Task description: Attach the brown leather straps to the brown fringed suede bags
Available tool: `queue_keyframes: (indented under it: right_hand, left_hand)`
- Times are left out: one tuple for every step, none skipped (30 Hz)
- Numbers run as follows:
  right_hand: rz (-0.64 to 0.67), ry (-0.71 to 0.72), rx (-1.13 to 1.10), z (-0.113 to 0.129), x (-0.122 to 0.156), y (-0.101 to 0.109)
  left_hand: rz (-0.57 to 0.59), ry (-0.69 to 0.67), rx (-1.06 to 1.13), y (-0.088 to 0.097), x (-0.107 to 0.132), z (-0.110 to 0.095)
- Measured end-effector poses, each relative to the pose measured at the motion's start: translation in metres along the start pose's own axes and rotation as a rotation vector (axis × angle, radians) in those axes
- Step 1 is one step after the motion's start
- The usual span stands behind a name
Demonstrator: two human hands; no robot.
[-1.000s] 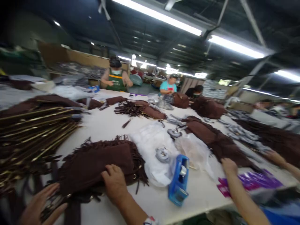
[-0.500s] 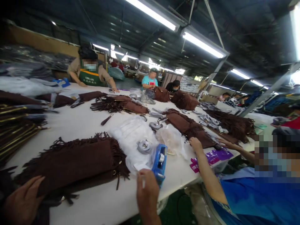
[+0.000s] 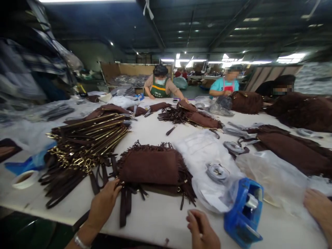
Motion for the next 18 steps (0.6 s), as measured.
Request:
queue_keyframes:
  right_hand:
    - [0.079, 0.064, 0.031, 0.012, 0.001, -0.026]
    - [0.137, 0.132, 0.094, 0.021, 0.001, -0.046]
    - [0.147, 0.195, 0.17, 0.026, 0.001, -0.058]
    - [0.147, 0.242, 0.252, 0.027, -0.001, -0.065]
    - [0.13, 0.272, 0.328, 0.024, -0.004, -0.065]
    - [0.103, 0.289, 0.391, 0.02, -0.008, -0.06]
    - [0.078, 0.298, 0.445, 0.013, -0.011, -0.05]
    - [0.051, 0.306, 0.49, 0.007, -0.014, -0.038]
    - [0.018, 0.318, 0.53, 0.001, -0.016, -0.024]
    - [-0.028, 0.332, 0.568, -0.004, -0.018, -0.008]
    - [-0.089, 0.349, 0.601, -0.008, -0.018, 0.009]
    - [-0.157, 0.368, 0.627, -0.012, -0.018, 0.025]
    - [-0.222, 0.383, 0.645, -0.015, -0.017, 0.039]
    - [-0.28, 0.396, 0.653, -0.017, -0.016, 0.05]
    - [-0.322, 0.406, 0.652, -0.02, -0.015, 0.057]
    - [-0.341, 0.412, 0.642, -0.021, -0.015, 0.061]
    - [-0.341, 0.41, 0.625, -0.022, -0.017, 0.062]
    - [-0.33, 0.397, 0.603, -0.023, -0.019, 0.061]
  left_hand:
    - [0.084, 0.071, 0.131, -0.009, 0.0, 0.007]
    - [0.195, 0.138, 0.295, -0.022, 0.001, 0.011]
    - [0.321, 0.192, 0.472, -0.038, 0.004, 0.013]
    - [0.439, 0.235, 0.629, -0.054, 0.007, 0.013]
    - [0.529, 0.264, 0.744, -0.067, 0.009, 0.013]
    - [0.577, 0.276, 0.811, -0.076, 0.011, 0.015]
    - [0.58, 0.277, 0.825, -0.081, 0.01, 0.019]
    - [0.559, 0.27, 0.794, -0.083, 0.008, 0.026]
    - [0.511, 0.252, 0.723, -0.083, 0.005, 0.033]
    - [0.433, 0.203, 0.617, -0.077, 0.0, 0.037]
    - [0.309, 0.123, 0.491, -0.064, -0.005, 0.037]
    - [0.15, 0.031, 0.374, -0.047, -0.009, 0.031]
    - [-0.008, -0.067, 0.276, -0.027, -0.008, 0.019]
    - [-0.145, -0.159, 0.207, -0.01, -0.004, 0.001]
    - [-0.242, -0.242, 0.171, 0.003, 0.003, -0.02]
    - [-0.277, -0.328, 0.156, 0.009, 0.009, -0.045]
    - [-0.282, -0.42, 0.155, 0.011, 0.017, -0.074]
    - [-0.28, -0.52, 0.165, 0.012, 0.025, -0.105]
Point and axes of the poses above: each hand's wrist, its own x-axis away from the middle knuckle, its own y-axis out of the back of the hand, z = x × y, the point moved 10 cm from there along -x, towards the middle knuckle, and after that the axes turned 12 degrees about -x, right-handed, at the moved point
